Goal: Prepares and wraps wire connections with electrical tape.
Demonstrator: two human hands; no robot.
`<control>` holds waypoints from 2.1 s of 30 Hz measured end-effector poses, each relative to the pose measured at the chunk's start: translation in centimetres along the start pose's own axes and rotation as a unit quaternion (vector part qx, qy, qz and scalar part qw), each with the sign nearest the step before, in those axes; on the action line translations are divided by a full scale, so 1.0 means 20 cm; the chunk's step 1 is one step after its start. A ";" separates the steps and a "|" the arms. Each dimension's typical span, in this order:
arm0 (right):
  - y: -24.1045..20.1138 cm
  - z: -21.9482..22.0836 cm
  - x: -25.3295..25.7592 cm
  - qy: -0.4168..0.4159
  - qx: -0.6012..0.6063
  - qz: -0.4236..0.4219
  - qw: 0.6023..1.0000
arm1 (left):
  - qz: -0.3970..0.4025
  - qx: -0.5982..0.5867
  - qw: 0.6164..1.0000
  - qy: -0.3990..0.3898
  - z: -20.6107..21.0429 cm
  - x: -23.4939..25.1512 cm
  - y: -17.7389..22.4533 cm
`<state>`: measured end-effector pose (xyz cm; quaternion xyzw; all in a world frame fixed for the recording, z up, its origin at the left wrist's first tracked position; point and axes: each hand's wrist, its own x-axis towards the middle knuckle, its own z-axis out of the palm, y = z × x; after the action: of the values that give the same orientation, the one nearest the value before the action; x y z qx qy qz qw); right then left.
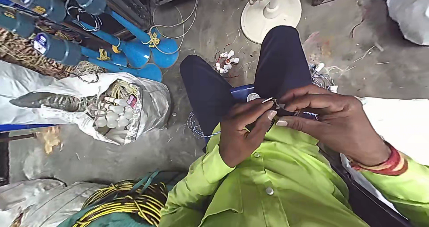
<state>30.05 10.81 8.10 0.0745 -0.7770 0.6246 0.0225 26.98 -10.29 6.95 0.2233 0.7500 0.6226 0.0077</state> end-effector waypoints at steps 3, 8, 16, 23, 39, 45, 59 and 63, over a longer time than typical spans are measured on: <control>0.00 0.01 0.00 -0.001 -0.028 -0.026 0.999 | 0.028 0.049 0.998 -0.001 0.00 0.00 0.00; 0.01 0.02 -0.01 0.002 -0.083 -0.056 0.995 | 0.065 0.131 0.989 0.021 0.01 0.00 -0.01; 0.01 0.03 -0.01 -0.007 -0.087 -0.063 0.994 | 0.029 0.055 0.998 -0.001 -0.02 0.00 -0.01; 0.00 0.04 -0.01 -0.006 -0.168 -0.109 0.980 | 0.022 0.070 0.997 0.017 -0.01 0.00 -0.01; 0.03 -0.06 -0.08 -0.029 0.047 0.058 0.997 | -0.142 -0.111 0.981 -0.066 -0.05 0.02 0.00; 0.02 -0.05 -0.05 -0.017 -0.004 0.015 1.000 | -0.106 -0.091 0.987 -0.080 -0.04 0.01 -0.01; 0.09 -0.11 -0.10 -0.045 0.301 0.137 0.943 | -0.201 -0.232 0.939 -0.157 -0.11 0.03 -0.06; 0.06 -0.07 -0.14 -0.009 0.225 0.118 0.967 | -0.216 -0.207 0.944 -0.142 -0.10 0.02 -0.08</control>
<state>32.66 12.63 6.91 -0.0095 -0.6200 0.7809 -0.0755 25.51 -12.24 6.09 0.1353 0.6262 0.7090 0.2947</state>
